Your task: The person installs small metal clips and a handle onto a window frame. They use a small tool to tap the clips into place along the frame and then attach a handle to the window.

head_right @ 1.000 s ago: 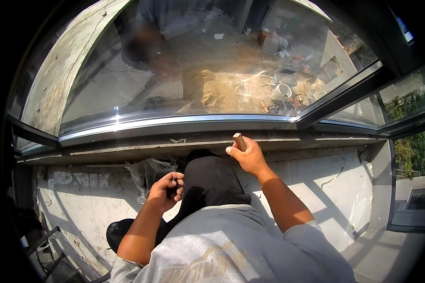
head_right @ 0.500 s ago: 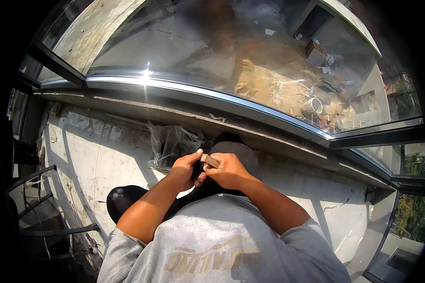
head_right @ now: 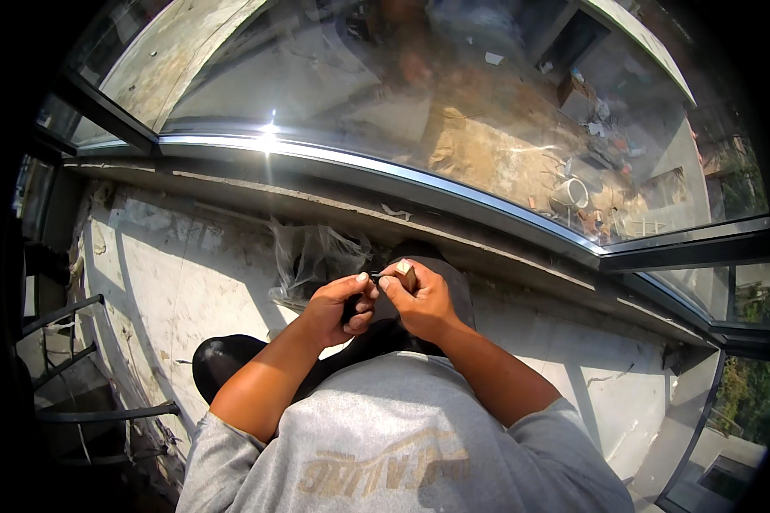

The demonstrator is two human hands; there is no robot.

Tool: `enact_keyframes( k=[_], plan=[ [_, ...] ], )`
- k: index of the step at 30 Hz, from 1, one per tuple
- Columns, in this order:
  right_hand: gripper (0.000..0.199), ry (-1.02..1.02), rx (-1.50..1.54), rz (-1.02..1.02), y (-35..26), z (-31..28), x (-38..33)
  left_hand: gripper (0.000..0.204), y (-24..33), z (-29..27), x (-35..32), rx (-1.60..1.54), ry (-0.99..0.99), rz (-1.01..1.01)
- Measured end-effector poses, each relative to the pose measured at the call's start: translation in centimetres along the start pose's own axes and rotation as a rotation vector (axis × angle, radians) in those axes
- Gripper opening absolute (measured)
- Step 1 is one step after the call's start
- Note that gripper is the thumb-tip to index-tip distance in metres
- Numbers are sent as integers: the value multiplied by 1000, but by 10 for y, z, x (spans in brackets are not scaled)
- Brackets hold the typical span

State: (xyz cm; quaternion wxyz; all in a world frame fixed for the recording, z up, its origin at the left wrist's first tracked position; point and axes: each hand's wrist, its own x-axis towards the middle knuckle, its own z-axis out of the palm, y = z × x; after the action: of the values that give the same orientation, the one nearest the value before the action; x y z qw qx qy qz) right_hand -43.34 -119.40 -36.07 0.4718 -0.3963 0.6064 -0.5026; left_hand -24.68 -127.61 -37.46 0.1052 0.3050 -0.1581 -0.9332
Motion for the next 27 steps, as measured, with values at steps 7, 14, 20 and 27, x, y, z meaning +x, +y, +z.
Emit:
enact_keyframes(
  k=[7, 14, 20, 27],
  plan=[
    [29, -37, -324, -388, -2, -13, 10, 19, 10, 2, 7, -1, 126, 53],
    [19, 74, -301, -206, 26, -36, 11, 25, 106, -8, 93, 311, 615, 504],
    [17, 55, -336, -152, 34, -43, -1, 21, 138, 7, 137, 308, 715, 479],
    [17, 51, -269, -109, 54, -44, -4, 22, 135, 0, 137, 390, 695, 497]
  ],
)
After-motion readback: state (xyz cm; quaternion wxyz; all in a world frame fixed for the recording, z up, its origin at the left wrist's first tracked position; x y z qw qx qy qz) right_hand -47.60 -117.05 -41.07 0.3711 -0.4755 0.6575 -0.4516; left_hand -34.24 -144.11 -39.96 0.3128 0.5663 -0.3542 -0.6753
